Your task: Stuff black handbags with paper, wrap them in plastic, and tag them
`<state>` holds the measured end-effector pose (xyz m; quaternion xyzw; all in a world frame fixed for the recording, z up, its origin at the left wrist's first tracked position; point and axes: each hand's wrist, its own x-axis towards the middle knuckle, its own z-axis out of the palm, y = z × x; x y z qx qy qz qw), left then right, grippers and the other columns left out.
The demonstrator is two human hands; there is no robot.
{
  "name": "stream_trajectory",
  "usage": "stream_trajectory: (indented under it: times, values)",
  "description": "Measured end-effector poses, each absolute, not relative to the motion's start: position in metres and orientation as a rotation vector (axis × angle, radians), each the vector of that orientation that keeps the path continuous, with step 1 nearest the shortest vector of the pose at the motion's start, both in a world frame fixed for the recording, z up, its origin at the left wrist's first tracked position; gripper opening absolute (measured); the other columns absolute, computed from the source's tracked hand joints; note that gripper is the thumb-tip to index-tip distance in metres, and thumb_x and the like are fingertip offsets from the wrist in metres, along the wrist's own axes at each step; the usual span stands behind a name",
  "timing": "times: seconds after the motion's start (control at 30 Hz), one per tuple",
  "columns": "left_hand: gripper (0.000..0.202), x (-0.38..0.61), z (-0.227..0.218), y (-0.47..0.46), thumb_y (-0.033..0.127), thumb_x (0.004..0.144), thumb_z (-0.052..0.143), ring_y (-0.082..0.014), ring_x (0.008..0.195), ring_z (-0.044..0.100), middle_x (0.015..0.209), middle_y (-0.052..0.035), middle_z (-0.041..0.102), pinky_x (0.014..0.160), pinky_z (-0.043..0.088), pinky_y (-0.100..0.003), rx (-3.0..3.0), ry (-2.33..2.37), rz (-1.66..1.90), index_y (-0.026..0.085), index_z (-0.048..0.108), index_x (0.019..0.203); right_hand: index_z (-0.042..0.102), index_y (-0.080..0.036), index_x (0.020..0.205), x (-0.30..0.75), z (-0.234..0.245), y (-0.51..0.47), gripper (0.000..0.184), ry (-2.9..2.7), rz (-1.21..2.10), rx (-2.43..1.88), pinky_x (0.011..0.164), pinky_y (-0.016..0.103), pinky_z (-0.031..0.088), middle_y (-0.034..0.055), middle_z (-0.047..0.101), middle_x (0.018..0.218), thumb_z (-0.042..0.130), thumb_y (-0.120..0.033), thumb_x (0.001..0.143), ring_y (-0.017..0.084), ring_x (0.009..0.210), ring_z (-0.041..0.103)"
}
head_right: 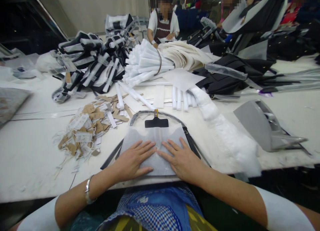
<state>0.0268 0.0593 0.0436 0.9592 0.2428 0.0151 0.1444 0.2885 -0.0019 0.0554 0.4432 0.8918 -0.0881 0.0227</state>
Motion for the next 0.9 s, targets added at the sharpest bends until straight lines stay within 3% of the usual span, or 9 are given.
stream_trajectory:
  times: [0.17, 0.4, 0.6, 0.8, 0.9]
  values:
    - [0.07, 0.031, 0.047, 0.065, 0.064, 0.095, 0.037, -0.0261, 0.145, 0.033, 0.157, -0.011, 0.036, 0.12, 0.02, -0.047, 2.813, 0.655, -0.033, 0.02, 0.037, 0.149, 0.049, -0.015, 0.143, 0.284, 0.058, 0.001, 0.051, 2.721, -0.264, 1.393, 0.109, 0.069, 0.026, 0.0192, 0.042, 0.151, 0.046, -0.016, 0.092, 0.038, 0.138, 0.04]
    - [0.07, 0.037, 0.053, 0.075, 0.059, 0.094, 0.042, -0.0289, 0.146, 0.031, 0.157, -0.015, 0.034, 0.119, 0.02, -0.049, 2.856, 0.527, -0.152, 0.014, 0.039, 0.147, 0.047, -0.008, 0.143, 0.289, 0.058, 0.006, 0.056, 2.784, -0.337, 1.275, 0.115, 0.06, 0.022, 0.0228, 0.037, 0.153, 0.047, -0.016, 0.087, 0.034, 0.143, 0.033]
    - [0.07, 0.031, 0.049, 0.068, 0.058, 0.096, 0.04, -0.0286, 0.146, 0.031, 0.158, -0.0139, 0.033, 0.119, 0.02, -0.049, 2.841, 0.621, -0.053, 0.016, 0.032, 0.151, 0.034, -0.018, 0.152, 0.291, 0.054, 0.002, 0.067, 2.763, -0.391, 1.37, 0.115, 0.062, 0.021, 0.0188, 0.028, 0.159, 0.045, -0.014, 0.087, 0.032, 0.146, 0.028]
    - [0.058, 0.025, 0.042, 0.061, 0.052, 0.098, 0.042, -0.0293, 0.144, 0.034, 0.154, -0.0081, 0.042, 0.118, 0.023, -0.054, 2.86, 0.578, 0.059, 0.029, 0.033, 0.151, 0.044, -0.015, 0.147, 0.278, 0.064, 0.005, 0.061, 2.678, -0.393, 1.367, 0.11, 0.064, 0.026, 0.0197, 0.032, 0.157, 0.049, -0.019, 0.086, 0.037, 0.142, 0.033]
    - [0.057, 0.022, 0.037, 0.06, 0.051, 0.098, 0.042, -0.0275, 0.144, 0.034, 0.152, -0.0064, 0.046, 0.119, 0.023, -0.053, 2.852, 0.576, 0.104, 0.029, 0.034, 0.151, 0.048, -0.014, 0.144, 0.273, 0.067, 0.008, 0.06, 2.633, -0.354, 1.387, 0.108, 0.065, 0.029, 0.0215, 0.036, 0.154, 0.053, -0.019, 0.085, 0.039, 0.139, 0.037]
